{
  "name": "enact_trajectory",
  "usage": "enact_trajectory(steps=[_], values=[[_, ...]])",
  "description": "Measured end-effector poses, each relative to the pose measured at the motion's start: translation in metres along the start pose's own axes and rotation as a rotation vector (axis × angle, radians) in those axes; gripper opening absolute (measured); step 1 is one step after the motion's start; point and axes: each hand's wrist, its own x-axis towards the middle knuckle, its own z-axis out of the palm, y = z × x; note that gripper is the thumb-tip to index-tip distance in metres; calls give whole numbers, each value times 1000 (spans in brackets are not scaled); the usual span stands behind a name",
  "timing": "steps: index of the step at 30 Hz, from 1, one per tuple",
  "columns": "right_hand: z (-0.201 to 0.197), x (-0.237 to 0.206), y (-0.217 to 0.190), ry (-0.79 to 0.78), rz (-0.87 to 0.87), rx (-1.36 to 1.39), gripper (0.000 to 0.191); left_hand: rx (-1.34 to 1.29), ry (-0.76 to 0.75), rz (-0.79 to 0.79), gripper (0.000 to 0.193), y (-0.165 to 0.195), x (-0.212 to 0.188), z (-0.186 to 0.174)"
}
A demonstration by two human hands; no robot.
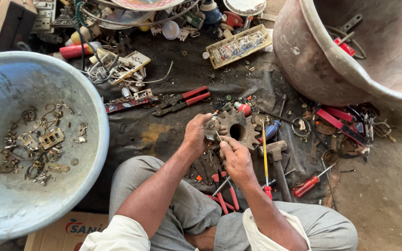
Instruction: The person sits on the ground and uses a screwdriver to remove screws from a metal casing, then takes apart the internal components of a device including a large gear.
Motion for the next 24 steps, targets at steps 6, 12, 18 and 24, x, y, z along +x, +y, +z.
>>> enact_trajectory(steps=[6, 12, 18, 24], values=[[6, -1, -4, 24, -24, -146, 27, 87, 79, 28, 16, 0, 2, -3], [8, -6, -9, 34, -209, -380, 25, 103, 72, 37, 16, -1, 3, -6], [5, -5, -2, 84, -405, -517, 26, 402, 106, 147, 18, -7, 6, -13], [-3, 3, 10, -97, 190, 262, 27, 867, 176, 528, 28, -18, 6, -20]])
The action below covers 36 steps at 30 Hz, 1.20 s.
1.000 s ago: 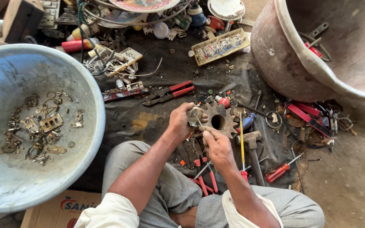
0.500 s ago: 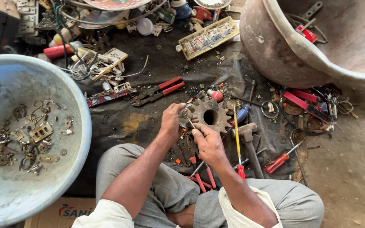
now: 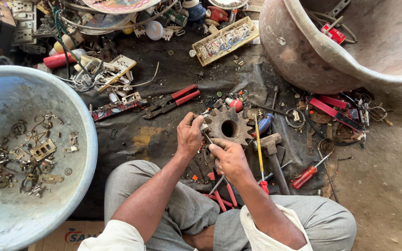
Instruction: The person sits on the ground and uses a screwdriver to remove screws from a metal casing, then takes apart the internal components of a device including a large gear.
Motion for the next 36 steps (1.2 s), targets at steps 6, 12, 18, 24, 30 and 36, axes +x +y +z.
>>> enact_trajectory(steps=[6, 12, 18, 24, 30, 36], values=[[13, -9, 5, 260, -1009, -927, 21, -71, 32, 21, 26, 4, -9, 2], [32, -25, -10, 389, -899, -1275, 30, -106, 34, -19, 23, 13, -15, 4], [29, -20, -22, 429, -778, -1097, 11, -148, 51, -97, 23, 14, -16, 5], [23, -20, -23, 325, -785, -1069, 5, -11, 115, -19, 25, 7, -15, 4], [25, -19, -20, 349, -890, -1257, 12, 8, 118, -38, 27, 5, -11, 2], [13, -10, -9, 326, -873, -1026, 11, 45, 84, -46, 30, 2, -11, 2]])
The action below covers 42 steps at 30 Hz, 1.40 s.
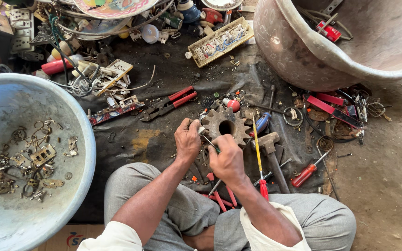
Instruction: The person sits on the ground and uses a screwdriver to remove screws from a metal casing, then takes apart the internal components of a device including a large gear.
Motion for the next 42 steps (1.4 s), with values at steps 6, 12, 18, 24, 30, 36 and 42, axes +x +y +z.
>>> enact_trajectory(steps=[6, 12, 18, 24, 30, 36, 42], values=[[-3, 9, 19, -413, 753, 562, 24, -14, -3, 11, 31, 0, -2, -1], [-11, 12, 15, -540, 877, 863, 21, -516, -85, -302, 22, 12, 2, -4], [-16, 14, 2, -512, 811, 671, 28, -943, -58, -744, 40, 20, 19, -10], [-25, 19, -4, -412, 751, 733, 31, -948, -125, -747, 46, 10, 22, -10], [-11, 14, -4, -432, 724, 730, 32, -899, -171, -704, 44, 5, 18, -8], [-6, 11, 1, -360, 488, 516, 28, -870, -177, -696, 42, 2, 17, -6], [-6, 12, -7, -335, 560, 378, 26, -869, -151, -669, 38, 1, 17, -3]])
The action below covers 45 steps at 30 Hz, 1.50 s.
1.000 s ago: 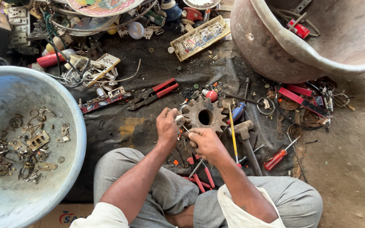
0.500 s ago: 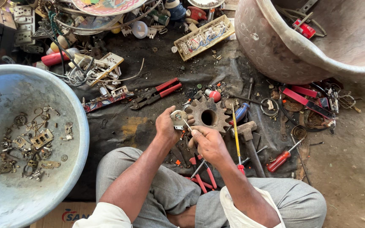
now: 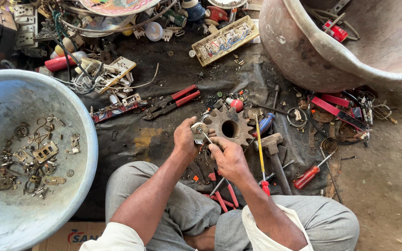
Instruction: The person sits on the ground and uses a screwdriver to remove screws from a metal casing, then takes apart the internal components of a device including a large gear.
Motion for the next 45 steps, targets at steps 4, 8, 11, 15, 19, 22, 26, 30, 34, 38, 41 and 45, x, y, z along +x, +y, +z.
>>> enact_trajectory(steps=[4, 8, 11, 15, 19, 22, 26, 30, 34, 38, 41, 45], values=[[-2, -4, -6, 31, -86, -107, 26, 36, -20, 41, 34, 4, -7, 5], [-2, -4, -5, 26, -41, -130, 27, 132, 13, 97, 23, 5, -14, 11], [-2, -1, 0, 12, -14, -119, 27, 261, 4, 230, 18, 0, -13, 11], [-7, 3, 5, -67, 197, 204, 28, 611, -9, 474, 23, -11, -9, -1], [-7, 2, 10, -101, 348, 534, 25, 827, 81, 739, 28, -19, -9, -12], [3, 0, 15, -28, 207, 403, 26, 764, 79, 816, 22, -20, -12, -13], [13, 0, 22, -60, 173, 595, 25, 689, 61, 821, 19, -18, -18, -8], [17, -3, 26, 45, 31, 405, 27, 573, 2, 776, 18, -18, -20, -6], [22, -12, 25, 293, -696, -339, 27, 655, 53, 807, 18, -20, -16, -9], [25, -14, 24, 323, -719, -552, 34, 600, 35, 776, 18, -21, -14, -10], [21, -6, 25, 139, -234, 41, 29, 589, 17, 798, 18, -23, -15, -9], [13, 2, 28, -130, 404, 839, 22, 639, 55, 810, 16, -24, -18, -9]])
